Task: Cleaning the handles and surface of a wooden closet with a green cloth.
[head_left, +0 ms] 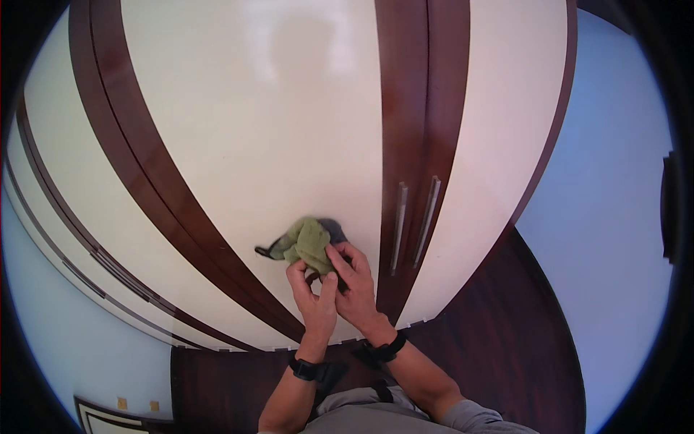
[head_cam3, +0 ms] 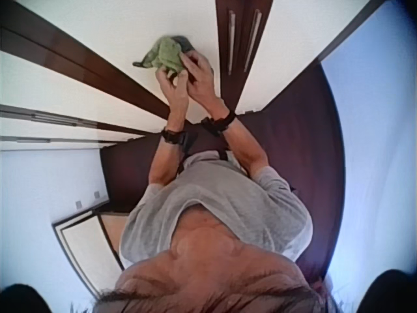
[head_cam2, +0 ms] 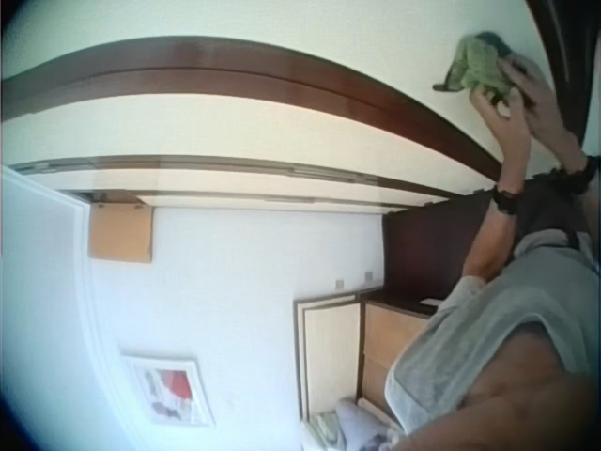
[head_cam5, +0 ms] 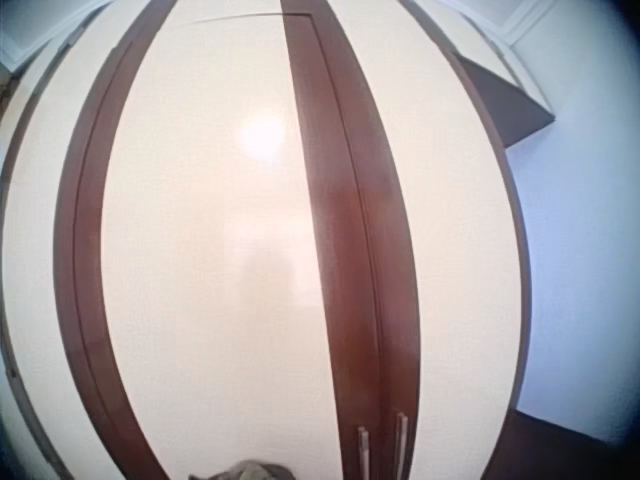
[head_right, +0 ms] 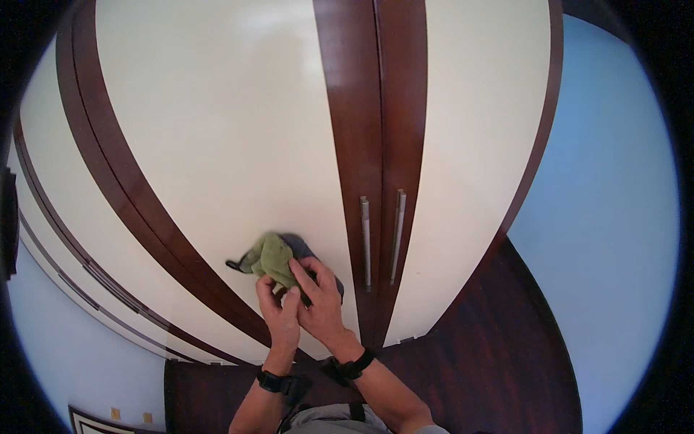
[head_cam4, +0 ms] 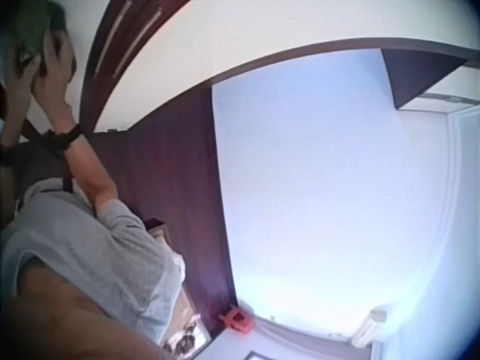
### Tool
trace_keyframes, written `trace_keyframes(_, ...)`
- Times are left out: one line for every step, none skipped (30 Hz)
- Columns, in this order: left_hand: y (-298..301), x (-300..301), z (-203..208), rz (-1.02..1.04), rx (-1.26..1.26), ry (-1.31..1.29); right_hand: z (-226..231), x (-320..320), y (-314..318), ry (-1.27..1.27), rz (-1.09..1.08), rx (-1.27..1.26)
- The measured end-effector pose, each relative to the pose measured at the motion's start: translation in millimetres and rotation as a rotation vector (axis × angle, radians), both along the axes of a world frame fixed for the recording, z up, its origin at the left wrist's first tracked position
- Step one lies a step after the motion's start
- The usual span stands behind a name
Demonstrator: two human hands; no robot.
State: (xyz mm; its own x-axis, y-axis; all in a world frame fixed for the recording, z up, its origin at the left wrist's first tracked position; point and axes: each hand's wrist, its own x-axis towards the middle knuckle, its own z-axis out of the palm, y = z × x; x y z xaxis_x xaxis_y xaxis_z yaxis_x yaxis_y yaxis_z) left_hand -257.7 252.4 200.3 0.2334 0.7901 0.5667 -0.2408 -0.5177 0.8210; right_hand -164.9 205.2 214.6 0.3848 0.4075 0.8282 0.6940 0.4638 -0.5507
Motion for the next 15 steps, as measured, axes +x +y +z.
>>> trace_keyframes(-1, 3, -12, -0.039, -0.108, -0.04, -19, 2, -1, -0.01, -0.009, -0.035)
trace_keyframes(-4, 5, -22, -0.044, -0.108, -0.04, -36, 3, -4, -0.019, -0.018, -0.07)
trace_keyframes(-9, 7, -27, -0.04, -0.161, -0.036, -45, 1, -8, -0.019, -0.019, -0.072)
trace_keyframes(-12, 10, -31, -0.035, -0.215, -0.031, -54, -2, -12, 0.041, -0.005, -0.099)
trace_keyframes(-13, 10, -33, -0.036, -0.216, -0.03, -61, -1, -14, 0.101, 0.01, -0.124)
trace_keyframes(-14, 11, -29, -0.059, -0.241, -0.019, -63, 4, -16, 0.066, 0.019, -0.116)
trace_keyframes(-17, 12, -23, -0.082, -0.267, -0.006, -56, 8, -18, 0.07, 0.015, -0.122)
trace_keyframes(-19, 13, -15, -0.086, -0.274, -0.003, -48, 13, -19, 0.094, 0.035, -0.083)
trace_keyframes(-20, 15, -3, -0.056, -0.121, 0.057, -36, 18, -20, 0.119, 0.056, -0.043)
trace_keyframes(-22, 17, 9, -0.022, 0.031, 0.117, -21, 20, -25, 0.102, 0.055, -0.043)
trace_keyframes(-24, 19, 21, -0.021, 0.024, 0.12, -10, 23, -27, 0.105, 0.057, -0.05)
trace_keyframes(-26, 23, 32, -0.03, 0.082, 0.135, 0, 27, -29, 0.084, 0.04, -0.031)
trace_keyframes(-28, 26, 37, -0.039, 0.141, 0.15, 4, 30, -31, 0.063, 0.023, -0.013)
trace_keyframes(-30, 31, 32, -0.043, 0.118, 0.128, 1, 33, -33, 0.054, 0.018, -0.013)
trace_keyframes(-29, 35, 22, -0.045, 0.118, 0.124, -4, 35, -34, 0.051, 0.016, -0.014)
